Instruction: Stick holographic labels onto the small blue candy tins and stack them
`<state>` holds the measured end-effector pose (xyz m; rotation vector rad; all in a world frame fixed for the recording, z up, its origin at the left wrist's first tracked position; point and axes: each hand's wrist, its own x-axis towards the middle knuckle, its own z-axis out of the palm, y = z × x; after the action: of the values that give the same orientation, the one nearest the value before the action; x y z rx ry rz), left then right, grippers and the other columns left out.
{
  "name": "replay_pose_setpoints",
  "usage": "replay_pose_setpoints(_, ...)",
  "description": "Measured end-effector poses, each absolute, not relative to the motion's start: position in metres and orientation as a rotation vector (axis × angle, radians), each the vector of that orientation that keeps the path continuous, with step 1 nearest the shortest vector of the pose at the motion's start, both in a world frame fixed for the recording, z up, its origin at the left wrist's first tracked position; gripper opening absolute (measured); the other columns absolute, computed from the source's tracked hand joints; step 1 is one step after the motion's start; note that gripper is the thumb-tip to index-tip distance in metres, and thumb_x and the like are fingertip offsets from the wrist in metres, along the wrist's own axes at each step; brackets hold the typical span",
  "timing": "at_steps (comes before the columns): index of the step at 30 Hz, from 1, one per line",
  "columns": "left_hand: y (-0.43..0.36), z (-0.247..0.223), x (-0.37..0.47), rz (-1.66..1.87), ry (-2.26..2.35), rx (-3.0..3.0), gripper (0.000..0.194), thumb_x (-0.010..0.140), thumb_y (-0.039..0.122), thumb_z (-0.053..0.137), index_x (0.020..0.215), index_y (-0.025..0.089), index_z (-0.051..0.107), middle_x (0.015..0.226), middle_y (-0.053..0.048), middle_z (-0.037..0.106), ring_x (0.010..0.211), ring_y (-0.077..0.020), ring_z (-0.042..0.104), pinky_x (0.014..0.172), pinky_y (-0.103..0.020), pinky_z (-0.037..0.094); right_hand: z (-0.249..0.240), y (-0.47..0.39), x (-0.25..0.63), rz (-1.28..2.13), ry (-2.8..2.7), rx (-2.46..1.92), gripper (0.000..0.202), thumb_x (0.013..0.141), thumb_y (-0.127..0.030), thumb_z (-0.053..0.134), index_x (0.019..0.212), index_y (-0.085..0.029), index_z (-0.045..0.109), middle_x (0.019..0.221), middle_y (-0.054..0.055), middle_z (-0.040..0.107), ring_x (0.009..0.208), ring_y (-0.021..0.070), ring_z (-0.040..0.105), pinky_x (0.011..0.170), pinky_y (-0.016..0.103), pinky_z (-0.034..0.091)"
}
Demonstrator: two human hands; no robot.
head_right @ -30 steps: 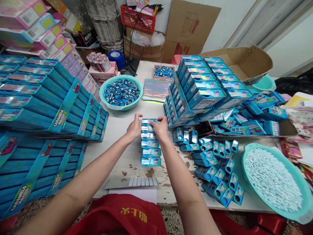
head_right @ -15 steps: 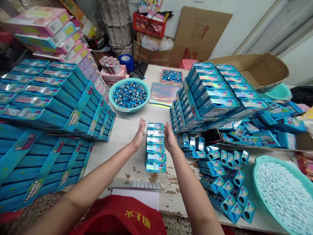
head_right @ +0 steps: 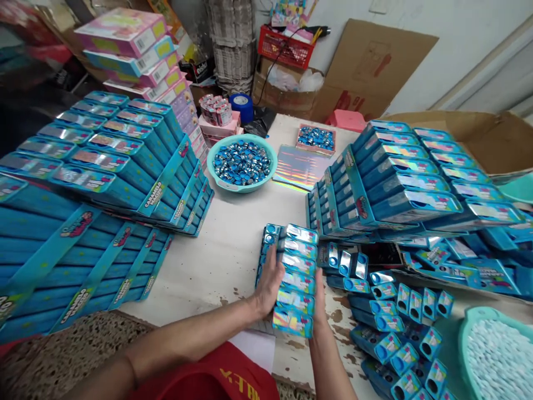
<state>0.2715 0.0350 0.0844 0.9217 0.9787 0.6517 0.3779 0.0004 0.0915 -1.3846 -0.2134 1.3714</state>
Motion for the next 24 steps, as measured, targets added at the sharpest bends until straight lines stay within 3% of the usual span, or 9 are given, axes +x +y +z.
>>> replay_pose_setpoints(7, 0.02, 0.095, 0.263, 0.638, 0.886, 0.902, 0.086, 0.078, 0.066, 0.042, 0.146, 0.021, 0.015, 0.154, -0.003, 0.005, 0.141, -0.0229, -0.003, 0.116, -0.036, -0.001, 0.117, -0.025, 0.37, 1.346, -0.191, -1.342, 0.069, 0.07, -0.07, 0.052, 0.125, -0.029, 0.055, 0.112, 0.005, 0.066, 0.107, 0.0304, 0.06, 0.098, 0.048, 0.043)
replay_pose_setpoints(11, 0.035, 0.106, 0.233, 0.699, 0.789, 0.816, 0.077, 0.075, 0.063, 0.05, 0.142, 0.032, 0.028, 0.149, -0.001, 0.027, 0.139, -0.0243, 0.019, 0.113, -0.038, 0.022, 0.122, -0.017, 0.34, 1.397, -0.163, -1.232, 0.066, 0.071, -0.069, 0.05, 0.125, -0.031, 0.055, 0.109, 0.006, 0.068, 0.104, 0.0314, 0.061, 0.095, 0.05, 0.044)
replay_pose_setpoints(14, 0.043, 0.115, 0.194, 0.732, 0.766, 0.723, 0.073, 0.074, 0.056, 0.057, 0.138, 0.028, 0.036, 0.138, -0.007, 0.046, 0.127, -0.0294, 0.041, 0.106, -0.046, 0.032, 0.114, -0.01, 0.308, 1.486, -0.132, -1.174, 0.062, 0.07, -0.058, 0.061, 0.125, -0.032, 0.053, 0.107, 0.003, 0.069, 0.102, 0.03, 0.062, 0.092, 0.049, 0.047)
replay_pose_setpoints(17, 0.045, 0.114, 0.144, 0.762, 0.799, 0.631, 0.064, 0.074, 0.046, 0.062, 0.13, 0.023, 0.044, 0.121, -0.01, 0.059, 0.109, -0.0281, 0.057, 0.094, -0.042, 0.042, 0.096, -0.001, 0.265, 1.614, -0.121, -1.106, 0.059, 0.068, -0.042, 0.068, 0.124, -0.031, 0.052, 0.11, 0.001, 0.068, 0.104, 0.0273, 0.061, 0.09, 0.044, 0.048)
replay_pose_setpoints(20, 0.047, 0.096, 0.088, 0.79, 0.93, 0.621, 0.052, 0.072, 0.039, 0.063, 0.12, 0.019, 0.053, 0.109, -0.008, 0.065, 0.099, -0.025, 0.061, 0.085, -0.035, 0.047, 0.07, 0.012, 0.214, 1.799, -0.16, -1.027, 0.052, 0.065, -0.034, 0.071, 0.115, -0.023, 0.058, 0.105, 0.003, 0.069, 0.1, 0.0269, 0.062, 0.087, 0.042, 0.05)
replay_pose_setpoints(24, 0.053, 0.059, 0.025, 0.802, 1.076, 0.586, 0.046, 0.071, 0.034, 0.063, 0.114, 0.018, 0.057, 0.105, -0.006, 0.067, 0.098, -0.0249, 0.061, 0.084, -0.034, 0.047, 0.036, 0.03, 0.15, 1.894, -0.148, -1.007, 0.044, 0.058, -0.032, 0.075, 0.098, -0.019, 0.062, 0.095, 0.004, 0.071, 0.088, 0.0257, 0.065, 0.079, 0.038, 0.052)
